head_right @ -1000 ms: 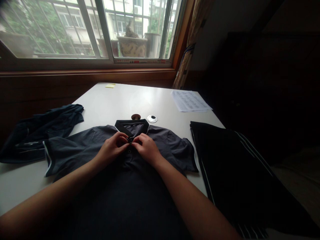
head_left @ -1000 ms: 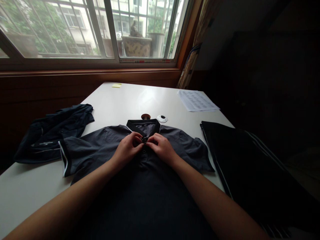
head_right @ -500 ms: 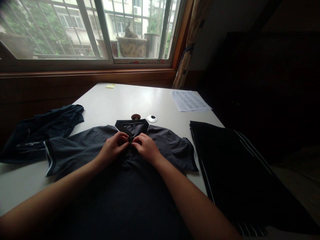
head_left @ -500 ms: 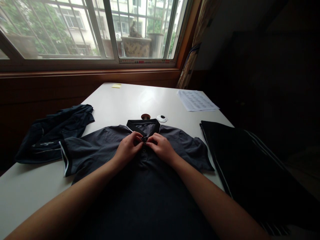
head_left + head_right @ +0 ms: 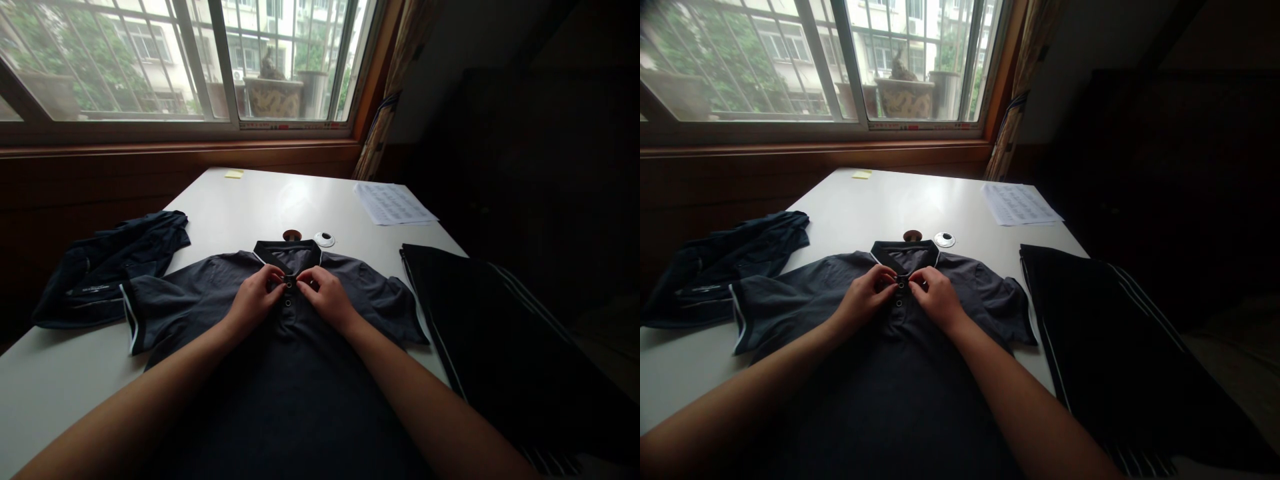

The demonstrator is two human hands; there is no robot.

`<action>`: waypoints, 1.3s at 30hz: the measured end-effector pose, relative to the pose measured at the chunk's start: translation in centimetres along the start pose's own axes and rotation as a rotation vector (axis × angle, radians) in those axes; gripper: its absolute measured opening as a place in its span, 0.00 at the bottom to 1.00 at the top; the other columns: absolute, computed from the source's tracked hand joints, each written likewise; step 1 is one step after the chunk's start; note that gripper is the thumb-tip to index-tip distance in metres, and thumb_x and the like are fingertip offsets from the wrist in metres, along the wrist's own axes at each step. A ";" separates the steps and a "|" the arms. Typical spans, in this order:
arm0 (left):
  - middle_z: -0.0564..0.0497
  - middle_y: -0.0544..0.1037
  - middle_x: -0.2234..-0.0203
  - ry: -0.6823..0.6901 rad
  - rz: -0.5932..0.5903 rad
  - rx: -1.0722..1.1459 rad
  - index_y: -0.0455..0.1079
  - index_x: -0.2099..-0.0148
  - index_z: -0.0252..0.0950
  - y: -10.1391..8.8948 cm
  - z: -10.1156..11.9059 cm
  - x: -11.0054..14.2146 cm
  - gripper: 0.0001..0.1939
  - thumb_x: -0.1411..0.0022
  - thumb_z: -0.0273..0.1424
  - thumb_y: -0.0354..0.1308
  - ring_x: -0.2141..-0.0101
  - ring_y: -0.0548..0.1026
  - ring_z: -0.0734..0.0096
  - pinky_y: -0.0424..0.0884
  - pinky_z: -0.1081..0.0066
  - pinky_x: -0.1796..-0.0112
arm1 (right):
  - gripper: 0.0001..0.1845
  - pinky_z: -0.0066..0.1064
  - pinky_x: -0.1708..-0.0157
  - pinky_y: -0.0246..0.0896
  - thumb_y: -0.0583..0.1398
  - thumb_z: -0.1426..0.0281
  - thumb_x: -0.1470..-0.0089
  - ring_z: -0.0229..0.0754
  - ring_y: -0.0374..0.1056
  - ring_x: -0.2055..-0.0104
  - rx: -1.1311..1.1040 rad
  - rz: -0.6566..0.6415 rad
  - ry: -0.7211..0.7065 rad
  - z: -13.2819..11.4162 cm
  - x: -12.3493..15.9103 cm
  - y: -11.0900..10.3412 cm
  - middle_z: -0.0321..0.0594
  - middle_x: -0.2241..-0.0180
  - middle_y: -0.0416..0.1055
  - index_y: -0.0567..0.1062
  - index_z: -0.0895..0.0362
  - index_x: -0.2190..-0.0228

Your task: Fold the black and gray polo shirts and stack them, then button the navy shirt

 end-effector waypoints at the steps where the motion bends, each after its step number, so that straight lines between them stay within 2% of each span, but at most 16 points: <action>1: 0.53 0.80 0.66 -0.003 0.002 -0.010 0.70 0.54 0.41 -0.1 -0.1 0.0 0.09 0.38 0.30 0.60 0.69 0.76 0.67 0.70 0.69 0.66 | 0.03 0.31 0.62 0.63 0.61 0.73 0.42 0.40 0.69 0.63 0.018 -0.010 -0.008 -0.1 0.0 0.1 0.37 0.67 0.73 0.76 0.54 0.65; 6: 0.50 0.80 0.64 0.072 0.026 -0.186 0.70 0.54 0.41 -0.5 -0.5 -0.3 0.09 0.37 0.32 0.61 0.59 0.73 0.58 0.69 0.60 0.56 | 0.04 0.32 0.61 0.63 0.64 0.71 0.43 0.41 0.68 0.63 0.084 -0.085 -0.043 -0.4 0.3 0.8 0.37 0.66 0.72 0.75 0.54 0.63; 12: 0.45 0.75 0.52 0.164 -0.035 -0.353 0.69 0.46 0.41 -0.3 -1.0 -0.3 0.19 0.37 0.42 0.61 0.48 0.66 0.51 0.64 0.51 0.45 | 0.13 0.38 0.55 0.63 0.69 0.63 0.46 0.46 0.66 0.58 0.273 -0.107 -0.055 0.2 0.6 1.3 0.40 0.61 0.70 0.74 0.54 0.62; 15: 0.44 0.73 0.50 0.177 -0.051 -0.387 0.69 0.44 0.42 -0.3 -1.3 -0.3 0.22 0.37 0.45 0.61 0.45 0.64 0.49 0.63 0.50 0.44 | 0.12 0.39 0.54 0.63 0.68 0.61 0.45 0.47 0.66 0.57 0.313 -0.096 -0.024 0.6 0.6 1.2 0.41 0.61 0.70 0.74 0.53 0.62; 20: 0.40 0.71 0.46 0.241 -0.047 -0.436 0.68 0.41 0.40 -0.3 -1.1 -0.3 0.27 0.37 0.48 0.60 0.41 0.62 0.47 0.60 0.48 0.41 | 0.08 0.41 0.52 0.62 0.66 0.66 0.44 0.48 0.66 0.56 0.340 -0.057 0.015 1.0 0.6 0.7 0.42 0.60 0.69 0.74 0.53 0.62; 25: 0.40 0.70 0.45 0.259 -0.057 -0.496 0.65 0.38 0.39 0.0 -1.2 -0.2 0.32 0.38 0.52 0.59 0.40 0.61 0.47 0.60 0.48 0.40 | 0.11 0.39 0.54 0.64 0.63 0.71 0.43 0.47 0.67 0.58 0.281 0.010 -0.010 0.7 0.7 0.1 0.41 0.61 0.69 0.71 0.54 0.57; 30: 0.42 0.71 0.46 0.241 -0.031 -0.512 0.65 0.39 0.39 -0.1 -1.5 -0.3 0.26 0.34 0.46 0.58 0.42 0.63 0.49 0.62 0.49 0.41 | 0.22 0.40 0.54 0.67 0.60 0.74 0.42 0.46 0.68 0.58 0.234 -0.020 -0.107 -0.3 0.9 0.4 0.40 0.61 0.68 0.66 0.52 0.46; 35: 0.41 0.71 0.48 0.236 -0.002 -0.500 0.66 0.40 0.39 -0.4 -1.4 -0.2 0.24 0.35 0.41 0.60 0.44 0.64 0.49 0.64 0.50 0.43 | 0.24 0.45 0.45 0.65 0.60 0.74 0.41 0.49 0.67 0.49 0.296 -0.033 -0.144 -0.9 1.0 0.5 0.47 0.46 0.63 0.69 0.51 0.44; 37: 0.42 0.71 0.48 0.249 0.022 -0.481 0.66 0.39 0.40 -0.6 -1.0 -0.2 0.24 0.35 0.40 0.60 0.45 0.64 0.50 0.65 0.50 0.43 | 0.25 0.45 0.42 0.63 0.59 0.75 0.41 0.51 0.64 0.43 0.298 -0.039 -0.167 -1.1 1.0 0.5 0.47 0.40 0.60 0.68 0.51 0.43; 39: 0.43 0.71 0.48 0.269 0.039 -0.442 0.67 0.40 0.42 -0.7 -0.5 -0.2 0.22 0.33 0.39 0.58 0.46 0.65 0.51 0.66 0.50 0.44 | 0.27 0.47 0.42 0.62 0.58 0.75 0.40 0.52 0.62 0.42 0.301 -0.065 -0.185 -1.2 1.0 0.8 0.46 0.38 0.61 0.66 0.51 0.41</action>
Point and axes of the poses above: each hand's wrist, its own x-axis away from the middle knuckle, its own y-axis out of the palm, z = x × y, the point moved 8 cm from there along -x, towards the middle knuckle
